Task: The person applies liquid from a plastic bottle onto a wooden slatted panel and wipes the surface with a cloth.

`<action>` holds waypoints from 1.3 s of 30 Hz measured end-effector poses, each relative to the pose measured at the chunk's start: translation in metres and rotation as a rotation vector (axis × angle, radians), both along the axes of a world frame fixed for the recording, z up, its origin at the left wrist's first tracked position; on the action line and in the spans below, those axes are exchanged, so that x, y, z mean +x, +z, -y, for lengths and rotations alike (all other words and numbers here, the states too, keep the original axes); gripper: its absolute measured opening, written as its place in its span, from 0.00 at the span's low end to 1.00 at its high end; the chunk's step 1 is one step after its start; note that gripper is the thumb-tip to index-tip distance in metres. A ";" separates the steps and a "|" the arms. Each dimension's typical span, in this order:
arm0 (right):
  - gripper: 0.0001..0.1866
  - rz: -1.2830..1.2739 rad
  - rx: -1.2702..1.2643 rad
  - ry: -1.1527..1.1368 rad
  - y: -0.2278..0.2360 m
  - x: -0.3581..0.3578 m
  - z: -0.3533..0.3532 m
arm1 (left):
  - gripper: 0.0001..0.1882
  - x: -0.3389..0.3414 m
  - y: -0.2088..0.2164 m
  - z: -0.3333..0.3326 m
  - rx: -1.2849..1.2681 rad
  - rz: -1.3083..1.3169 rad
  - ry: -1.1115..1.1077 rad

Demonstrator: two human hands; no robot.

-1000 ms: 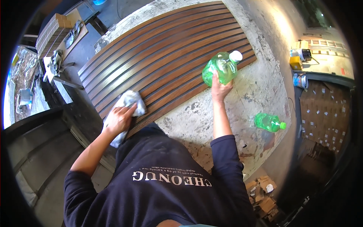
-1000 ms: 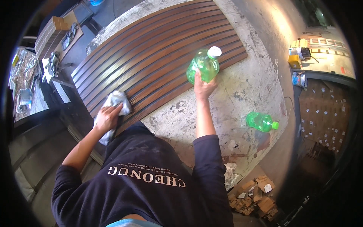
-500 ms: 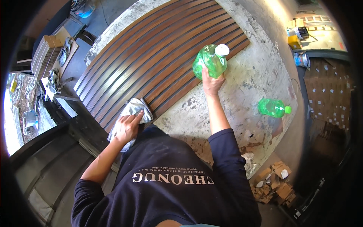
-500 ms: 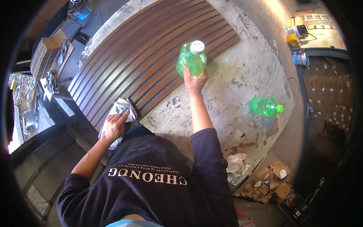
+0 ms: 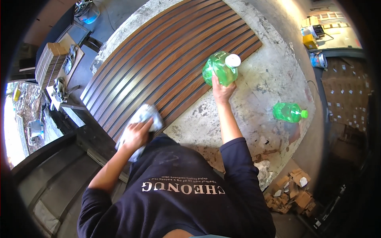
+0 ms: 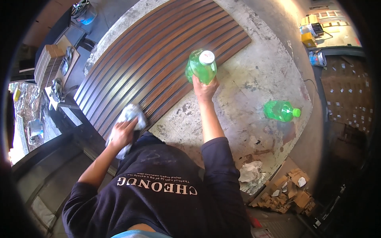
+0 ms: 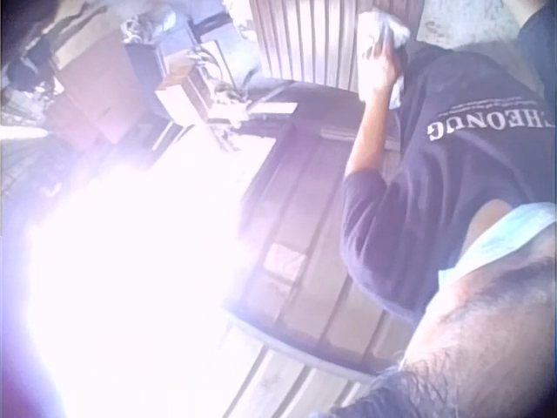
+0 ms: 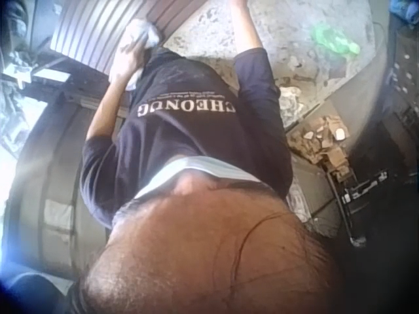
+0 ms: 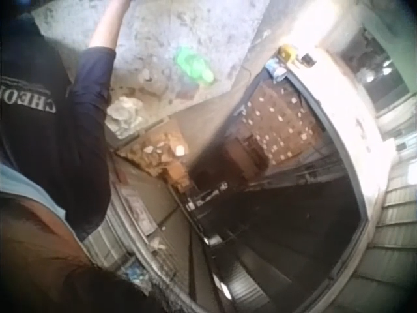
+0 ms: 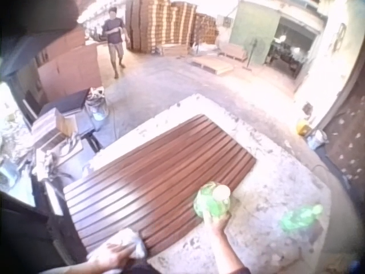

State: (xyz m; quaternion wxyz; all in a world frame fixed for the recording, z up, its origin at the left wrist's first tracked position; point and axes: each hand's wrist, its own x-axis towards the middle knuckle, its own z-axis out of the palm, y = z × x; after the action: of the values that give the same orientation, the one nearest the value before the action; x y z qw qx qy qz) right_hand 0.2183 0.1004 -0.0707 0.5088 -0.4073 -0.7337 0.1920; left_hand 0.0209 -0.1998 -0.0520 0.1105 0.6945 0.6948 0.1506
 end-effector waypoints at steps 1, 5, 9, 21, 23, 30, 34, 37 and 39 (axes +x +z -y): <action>0.17 0.011 0.001 0.015 0.000 0.002 0.002 | 0.23 -0.003 0.008 0.026 -0.043 0.035 0.040; 0.16 -0.009 -0.014 0.046 -0.001 -0.004 0.002 | 0.25 0.003 0.003 -0.017 0.013 0.046 0.001; 0.16 -0.015 -0.023 0.036 0.005 -0.009 0.006 | 0.24 0.024 0.006 -0.142 -0.041 0.075 -0.030; 0.14 -0.032 -0.036 0.043 0.004 -0.001 0.009 | 0.25 -0.020 0.007 0.021 -0.026 -0.010 0.073; 0.13 -0.032 -0.013 0.033 0.005 -0.006 0.007 | 0.24 -0.024 -0.001 -0.035 0.099 -0.042 -0.036; 0.13 -0.041 -0.022 0.072 0.007 -0.010 0.007 | 0.23 0.005 -0.005 -0.172 0.228 -0.128 -0.007; 0.15 -0.003 -0.048 -0.011 0.000 0.000 0.004 | 0.21 -0.024 -0.008 -0.038 0.048 -0.097 -0.030; 0.15 -0.040 -0.029 0.035 -0.001 0.001 0.007 | 0.23 -0.028 0.002 -0.017 0.071 -0.114 -0.024; 0.15 -0.032 -0.015 0.071 0.004 0.000 0.006 | 0.23 -0.020 -0.004 -0.067 0.094 -0.114 -0.052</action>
State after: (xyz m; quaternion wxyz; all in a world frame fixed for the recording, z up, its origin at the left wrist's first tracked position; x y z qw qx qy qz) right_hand 0.2180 0.0942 -0.0667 0.5103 -0.3819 -0.7379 0.2220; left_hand 0.0006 -0.1327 -0.0560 0.0419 0.7243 0.6738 0.1402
